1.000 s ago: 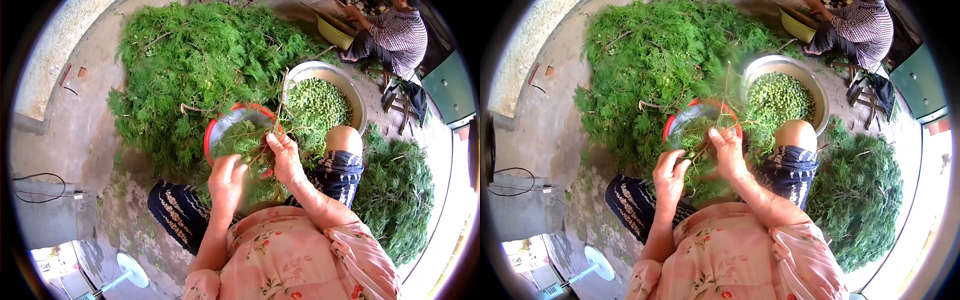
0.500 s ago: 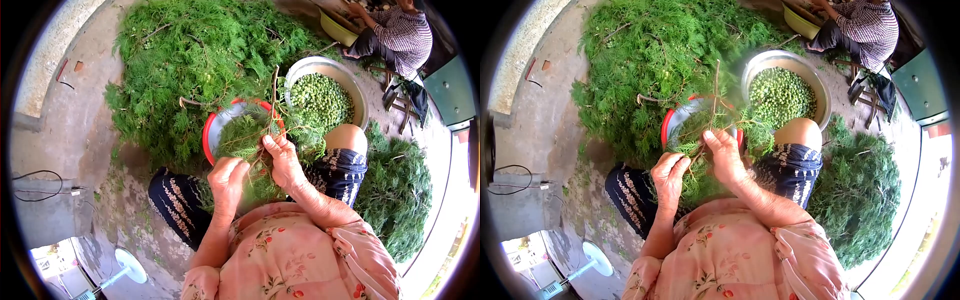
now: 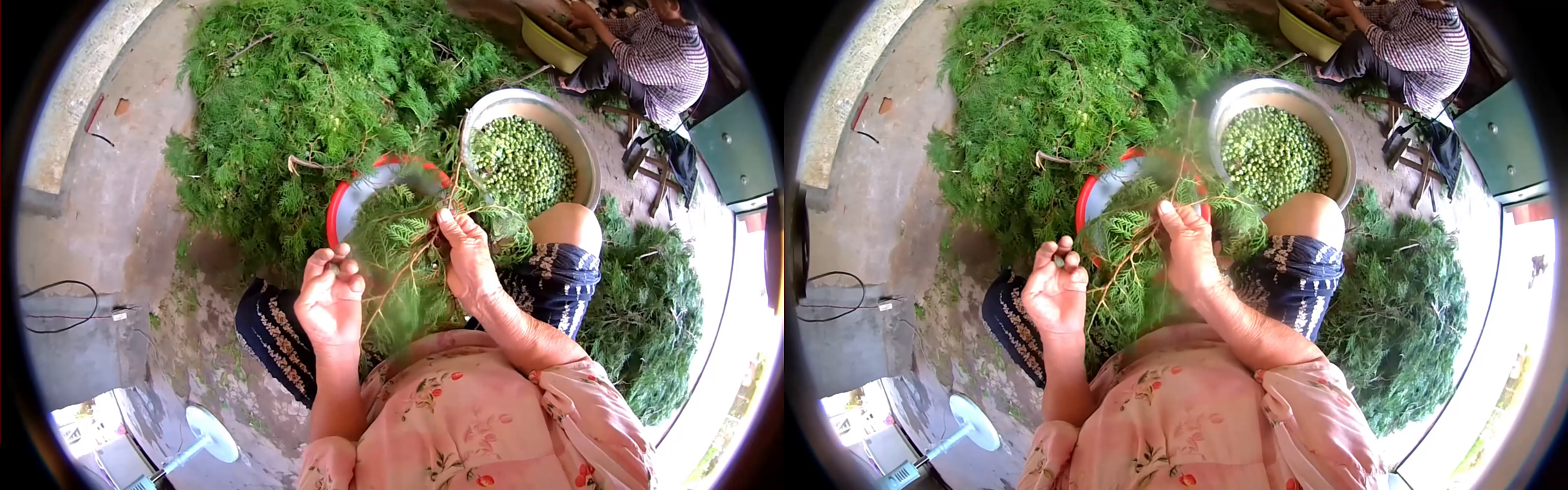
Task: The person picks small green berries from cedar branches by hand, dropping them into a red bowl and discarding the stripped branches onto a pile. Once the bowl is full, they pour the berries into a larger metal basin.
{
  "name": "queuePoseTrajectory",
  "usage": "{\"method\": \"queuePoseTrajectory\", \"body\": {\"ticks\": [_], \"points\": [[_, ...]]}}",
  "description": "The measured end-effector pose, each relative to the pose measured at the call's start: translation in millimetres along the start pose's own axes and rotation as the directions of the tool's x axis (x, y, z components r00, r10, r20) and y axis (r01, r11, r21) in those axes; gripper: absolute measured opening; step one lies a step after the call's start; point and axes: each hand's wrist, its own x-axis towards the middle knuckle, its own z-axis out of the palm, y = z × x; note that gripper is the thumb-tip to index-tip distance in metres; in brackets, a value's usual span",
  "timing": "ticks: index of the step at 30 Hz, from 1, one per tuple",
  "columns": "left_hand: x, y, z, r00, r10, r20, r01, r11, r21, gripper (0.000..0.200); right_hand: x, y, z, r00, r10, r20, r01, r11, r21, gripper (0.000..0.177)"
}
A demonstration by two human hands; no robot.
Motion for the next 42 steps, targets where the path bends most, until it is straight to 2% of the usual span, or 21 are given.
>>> {"method": "queuePoseTrajectory", "body": {"ticks": [2, 4, 5, 6, 8, 11, 14, 16, 18, 21, 24, 25, 28, 29, 32, 33, 36, 37, 38, 40, 42], "points": [[-7, 4, 13, 1.000, 0.000, 0.021, 0.000, 1.000, 0.007, 0.015, 7, 5, -4, 0.996, -0.089, 0.015, 0.090, 0.994, -0.056, 0.013], [-13, 0, 19, 0.993, -0.056, 0.103, 0.039, 0.986, 0.165, 0.017, 3, -3, 7, 0.997, -0.043, 0.066, 0.041, 0.998, 0.039, 0.020], [-20, -9, 31, 0.997, -0.062, -0.053, 0.076, 0.940, 0.332, 0.016, 5, -3, 9, 0.991, -0.064, 0.118, 0.056, 0.996, 0.067, 0.022], [-24, -12, 29, 0.981, -0.186, 0.059, 0.149, 0.909, 0.390, 0.014, 6, -3, 10, 0.982, -0.086, 0.170, 0.071, 0.993, 0.096, 0.023], [-33, -35, 35, 0.968, -0.239, -0.081, 0.241, 0.778, 0.580, 0.017, 3, -8, 13, 0.981, -0.076, 0.179, 0.047, 0.986, 0.163, 0.025], [-30, -64, 10, 0.988, -0.098, -0.115, 0.147, 0.810, 0.568, 0.020, 2, -10, 17, 0.986, -0.028, 0.164, -0.012, 0.972, 0.236, 0.023], [-19, -62, 11, 0.986, -0.030, -0.164, 0.112, 0.850, 0.515, 0.013, -2, -1, 11, 0.993, 0.012, 0.114, -0.032, 0.984, 0.177, 0.018], [-12, -59, 12, 0.985, -0.028, -0.173, 0.115, 0.850, 0.514, 0.024, -8, 1, 15, 0.997, 0.029, 0.077, -0.042, 0.985, 0.169, 0.013], [-5, -63, 7, 0.985, -0.096, -0.142, 0.136, 0.943, 0.304, 0.017, -7, 5, 11, 0.998, 0.038, 0.056, -0.044, 0.994, 0.103, 0.011], [-5, -68, 15, 0.986, -0.121, -0.113, 0.144, 0.964, 0.224, 0.017, -10, 7, 14, 0.998, 0.029, 0.059, -0.033, 0.997, 0.063, 0.007], [-2, -67, 2, 0.988, -0.143, 0.056, 0.121, 0.951, 0.283, 0.016, -11, 6, 13, 0.995, 0.029, 0.093, -0.036, 0.997, 0.075, 0.005], [-3, -66, 2, 0.990, -0.142, 0.009, 0.134, 0.950, 0.282, 0.014, -11, 6, 12, 0.995, 0.028, 0.095, -0.036, 0.995, 0.088, 0.005], [-9, -61, 14, 0.984, -0.146, -0.098, 0.175, 0.869, 0.463, 0.013, -12, 6, 13, 0.991, 0.080, 0.108, -0.094, 0.987, 0.129, 0.005], [-9, -62, 14, 0.979, -0.117, -0.167, 0.182, 0.876, 0.447, 0.013, -12, 7, 13, 0.990, 0.085, 0.113, -0.099, 0.987, 0.129, 0.005], [-10, -57, 11, 0.969, -0.151, -0.194, 0.232, 0.822, 0.521, 0.015, -14, 6, 15, 0.991, 0.086, 0.098, -0.095, 0.991, 0.093, 0.006], [-9, -54, 10, 0.982, -0.167, -0.093, 0.190, 0.792, 0.581, 0.019, -15, 4, 14, 0.992, 0.090, 0.082, -0.095, 0.994, 0.059, 0.006], [-10, -47, 17, 0.977, -0.212, -0.017, 0.148, 0.618, 0.772, 0.019, -12, -4, 17, 0.995, 0.090, 0.042, -0.090, 0.996, -0.004, 0.006], [-9, -48, 2, 0.962, -0.270, 0.043, 0.071, 0.400, 0.914, 0.018, -6, -6, 10, 0.996, 0.077, 0.053, -0.075, 0.996, -0.041, 0.006], [-15, -51, 0, 0.961, -0.261, 0.093, 0.017, 0.391, 0.920, 0.024, -1, -7, 5, 0.996, 0.063, 0.065, -0.058, 0.995, -0.075, 0.007], [-19, -53, 2, 0.956, -0.289, -0.052, 0.222, 0.596, 0.771, 0.021, 7, -6, 6, 0.997, 0.045, 0.060, -0.041, 0.997, -0.062, 0.008], [-17, -48, 6, 0.881, -0.467, -0.081, 0.418, 0.684, 0.598, 0.016, 7, -2, 7, 0.997, 0.066, 0.038, -0.065, 0.997, -0.037, 0.008]]}}
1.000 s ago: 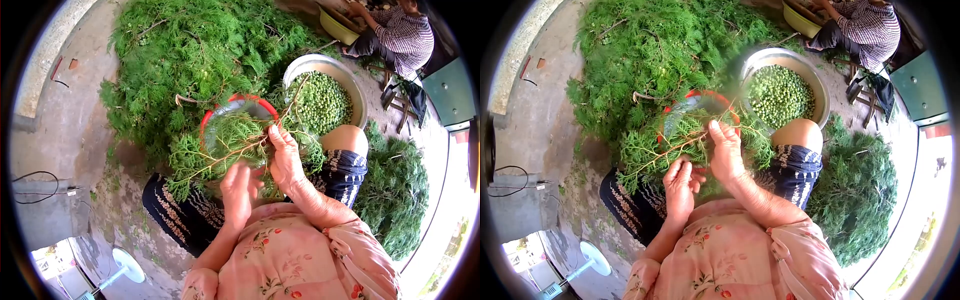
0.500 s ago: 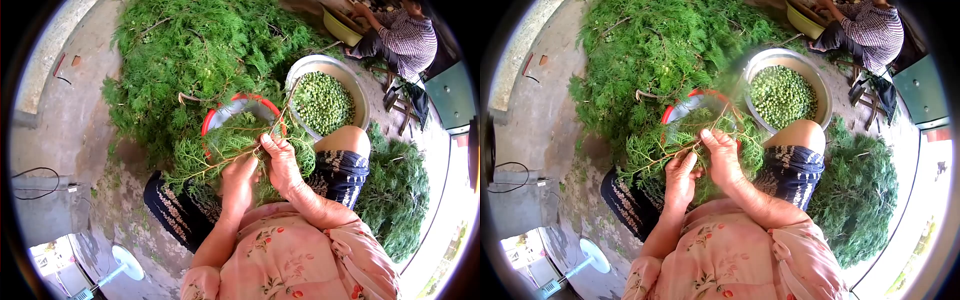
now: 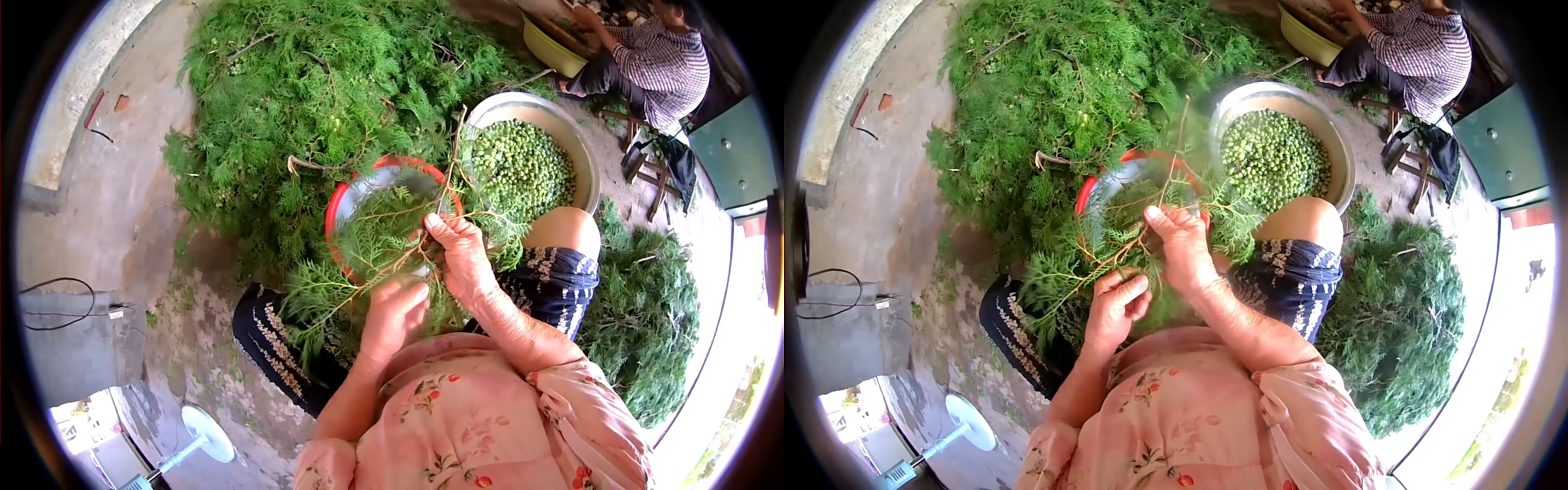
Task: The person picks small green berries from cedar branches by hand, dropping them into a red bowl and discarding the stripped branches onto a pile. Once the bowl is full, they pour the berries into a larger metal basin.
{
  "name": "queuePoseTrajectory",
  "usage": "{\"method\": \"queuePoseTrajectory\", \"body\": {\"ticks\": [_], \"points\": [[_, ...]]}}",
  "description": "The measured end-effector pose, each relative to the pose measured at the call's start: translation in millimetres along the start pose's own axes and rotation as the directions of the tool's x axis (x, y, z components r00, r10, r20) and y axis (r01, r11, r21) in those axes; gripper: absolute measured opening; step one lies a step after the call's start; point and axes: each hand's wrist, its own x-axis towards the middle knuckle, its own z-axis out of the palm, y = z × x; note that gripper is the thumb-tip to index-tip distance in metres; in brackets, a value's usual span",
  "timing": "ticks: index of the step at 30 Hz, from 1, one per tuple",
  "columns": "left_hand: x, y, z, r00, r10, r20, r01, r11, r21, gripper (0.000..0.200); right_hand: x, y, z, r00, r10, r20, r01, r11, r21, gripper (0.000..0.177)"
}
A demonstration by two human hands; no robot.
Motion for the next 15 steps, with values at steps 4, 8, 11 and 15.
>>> {"method": "queuePoseTrajectory", "body": {"ticks": [4, 8, 11, 15], "points": [[-6, 6, -1, 0.968, 0.013, 0.250, 0.075, 0.938, -0.338, 0.014, 0, -6, -4, 1.000, 0.002, -0.006, -0.002, 0.999, -0.053, 0.009], [-6, 23, -10, 0.978, 0.205, 0.047, -0.150, 0.837, -0.526, 0.014, 4, 0, -12, 0.999, -0.022, -0.026, 0.021, 0.997, -0.070, 0.008], [8, 32, -33, 0.949, 0.303, -0.086, -0.302, 0.800, -0.518, 0.014, -4, -1, -5, 1.000, -0.022, -0.004, 0.021, 0.993, -0.115, 0.008], [19, 33, -35, 0.930, 0.307, -0.201, -0.343, 0.922, -0.178, 0.017, -9, 1, 0, 0.999, -0.043, 0.019, 0.046, 0.982, -0.181, 0.009]]}}
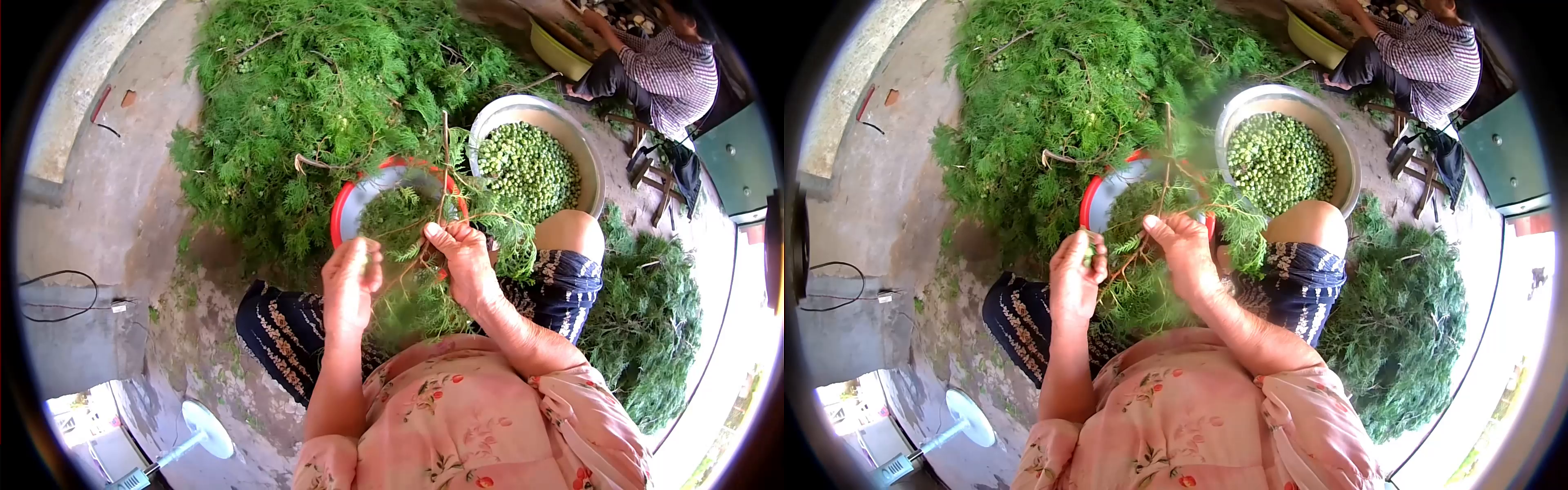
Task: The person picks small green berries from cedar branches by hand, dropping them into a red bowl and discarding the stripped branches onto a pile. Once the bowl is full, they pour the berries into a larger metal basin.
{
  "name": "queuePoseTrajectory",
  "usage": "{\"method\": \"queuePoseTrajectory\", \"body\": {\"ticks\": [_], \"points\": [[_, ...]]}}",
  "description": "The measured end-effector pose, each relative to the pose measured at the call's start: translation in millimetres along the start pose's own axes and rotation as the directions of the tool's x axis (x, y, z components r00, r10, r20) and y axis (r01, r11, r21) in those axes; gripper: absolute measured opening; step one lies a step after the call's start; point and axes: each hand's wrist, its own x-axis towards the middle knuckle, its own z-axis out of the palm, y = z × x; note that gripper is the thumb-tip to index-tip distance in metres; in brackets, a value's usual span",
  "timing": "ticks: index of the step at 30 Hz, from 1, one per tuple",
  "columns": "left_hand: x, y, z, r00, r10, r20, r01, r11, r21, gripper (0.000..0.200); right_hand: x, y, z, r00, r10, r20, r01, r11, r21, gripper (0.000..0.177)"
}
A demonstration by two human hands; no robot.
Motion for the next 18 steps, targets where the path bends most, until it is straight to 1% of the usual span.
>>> {"method": "queuePoseTrajectory", "body": {"ticks": [1, 2, 3, 5, 6, 9, 10, 13, 14, 15, 17, 18], "points": [[1, -4, 3, 0.999, 0.010, 0.033, -0.014, 0.994, 0.109, 0.020, -1, 0, 2, 1.000, -0.024, -0.018, 0.023, 0.999, -0.034, 0.009], [-1, -7, 6, 0.999, -0.011, 0.036, 0.002, 0.971, 0.240, 0.022, -3, 0, 3, 0.999, -0.044, 0.002, 0.044, 0.998, -0.051, 0.010], [-2, -11, 6, 0.999, -0.018, 0.048, 0.002, 0.953, 0.304, 0.024, -4, -1, 4, 0.998, -0.063, 0.009, 0.063, 0.995, -0.072, 0.010], [-4, -14, 6, 0.993, -0.079, 0.091, 0.045, 0.943, 0.330, 0.026, -4, -1, 5, 0.994, -0.102, 0.025, 0.104, 0.988, -0.112, 0.011], [-3, -18, 5, 0.989, -0.071, 0.131, 0.022, 0.940, 0.341, 0.043, -4, -1, 4, 0.992, -0.113, 0.052, 0.120, 0.979, -0.162, 0.012], [-7, -15, 7, 0.969, -0.076, 0.236, -0.029, 0.911, 0.412, 0.066, -7, -7, 8, 0.998, -0.052, 0.026, 0.057, 0.971, -0.233, 0.016], [-8, -13, 10, 0.969, -0.098, 0.226, -0.005, 0.910, 0.415, 0.081, -7, -6, 9, 0.998, -0.054, 0.039, 0.062, 0.965, -0.254, 0.017], [-8, -17, 21, 0.978, 0.034, 0.205, -0.137, 0.848, 0.511, 0.080, -9, -3, 11, 0.995, -0.070, 0.074, 0.090, 0.944, -0.316, 0.017], [-4, -27, 16, 0.966, 0.138, 0.217, -0.235, 0.821, 0.521, 0.068, -9, -2, 12, 0.993, -0.083, 0.083, 0.106, 0.936, -0.337, 0.017], [-4, -29, 18, 0.972, 0.146, 0.182, -0.224, 0.803, 0.552, 0.060, -9, 0, 13, 0.991, -0.096, 0.093, 0.123, 0.926, -0.357, 0.017], [-7, -31, 20, 0.980, 0.163, 0.114, -0.199, 0.766, 0.612, 0.044, -12, 0, 18, 0.991, -0.095, 0.090, 0.118, 0.950, -0.290, 0.017], [-6, -33, 20, 0.959, 0.239, 0.154, -0.281, 0.720, 0.635, 0.024, -12, 3, 17, 0.991, -0.104, 0.083, 0.122, 0.957, -0.263, 0.016]]}}
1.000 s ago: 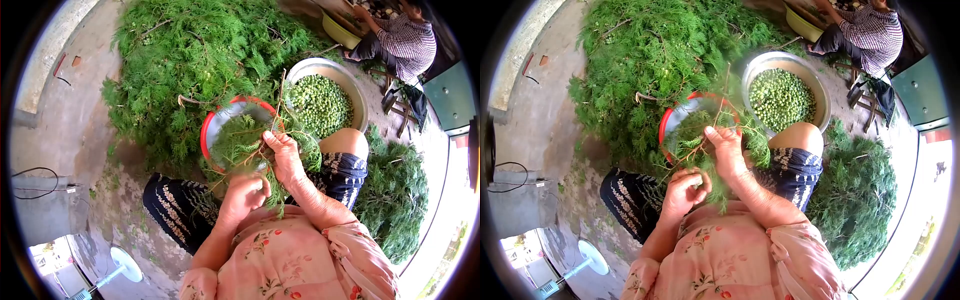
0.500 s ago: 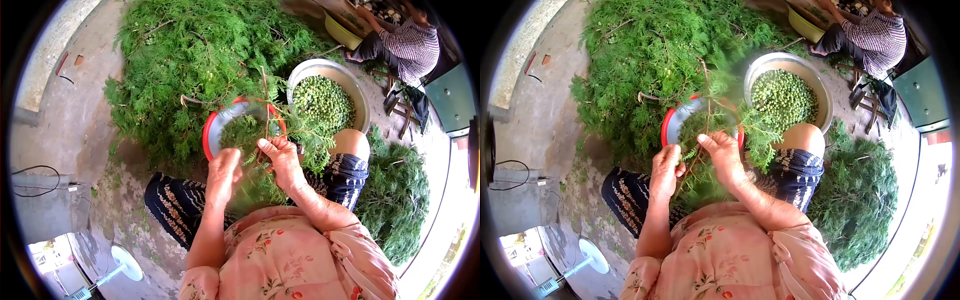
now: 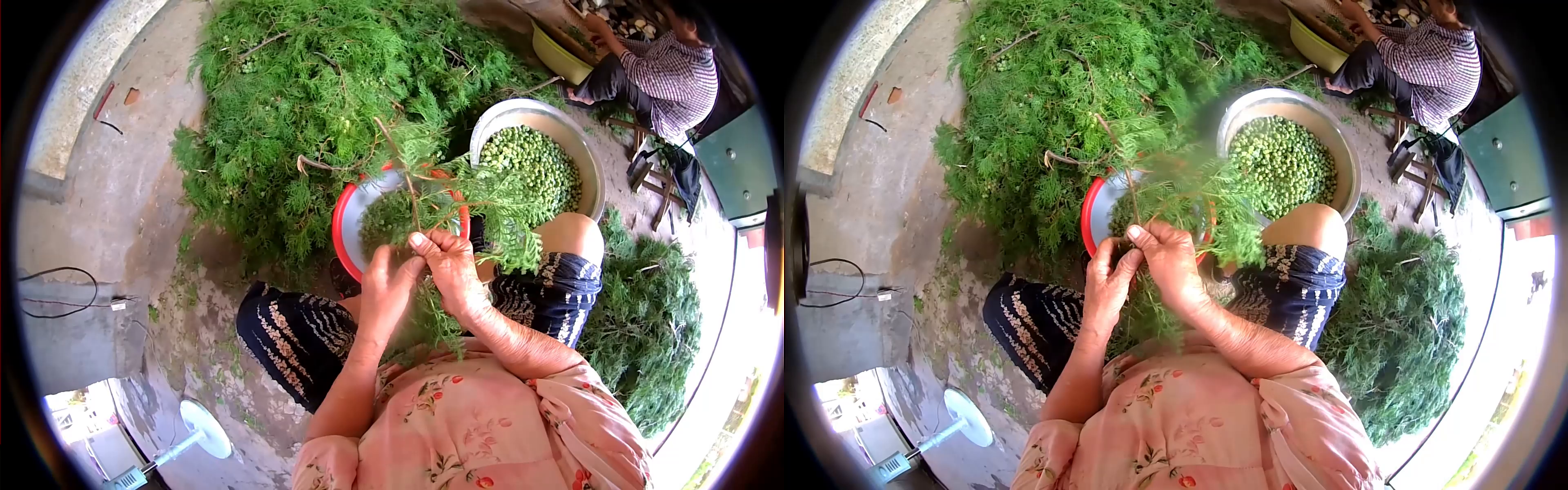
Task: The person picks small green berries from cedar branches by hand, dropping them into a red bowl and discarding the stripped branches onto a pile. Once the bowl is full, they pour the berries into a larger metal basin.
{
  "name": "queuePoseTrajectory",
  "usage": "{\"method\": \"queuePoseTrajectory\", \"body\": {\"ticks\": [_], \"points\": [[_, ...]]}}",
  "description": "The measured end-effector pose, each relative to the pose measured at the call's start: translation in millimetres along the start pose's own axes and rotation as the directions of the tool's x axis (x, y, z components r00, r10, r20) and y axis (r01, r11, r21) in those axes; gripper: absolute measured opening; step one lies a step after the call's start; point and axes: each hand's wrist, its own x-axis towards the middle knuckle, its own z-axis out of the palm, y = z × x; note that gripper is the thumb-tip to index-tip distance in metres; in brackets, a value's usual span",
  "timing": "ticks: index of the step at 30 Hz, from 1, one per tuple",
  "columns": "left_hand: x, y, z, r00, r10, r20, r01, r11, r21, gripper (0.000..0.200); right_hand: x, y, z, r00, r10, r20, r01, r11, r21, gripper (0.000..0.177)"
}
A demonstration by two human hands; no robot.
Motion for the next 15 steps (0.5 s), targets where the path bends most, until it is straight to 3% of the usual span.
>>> {"method": "queuePoseTrajectory", "body": {"ticks": [3, 5, 8, 11, 15], "points": [[-3, 5, -1, 0.995, -0.102, -0.006, 0.095, 0.949, -0.299, 0.019, 1, 6, -3, 1.000, -0.013, 0.021, 0.012, 0.999, 0.049, 0.016], [-4, -1, -1, 0.996, -0.081, -0.021, 0.073, 0.959, -0.275, 0.019, 2, 6, -3, 0.998, -0.057, 0.035, 0.055, 0.996, 0.077, 0.015], [-6, -2, -1, 0.997, -0.059, -0.056, 0.043, 0.966, -0.254, 0.023, -1, -3, 1, 0.997, 0.001, 0.072, -0.009, 0.994, 0.108, 0.016], [-3, 9, 2, 0.993, 0.020, -0.112, -0.027, 0.998, -0.056, 0.029, -1, 2, 2, 0.996, 0.024, 0.084, -0.032, 0.995, 0.092, 0.013], [-5, 10, 9, 0.971, 0.100, -0.219, -0.102, 0.995, 0.003, 0.017, -3, 0, 5, 0.998, -0.042, 0.050, 0.039, 0.998, 0.057, 0.015]]}}
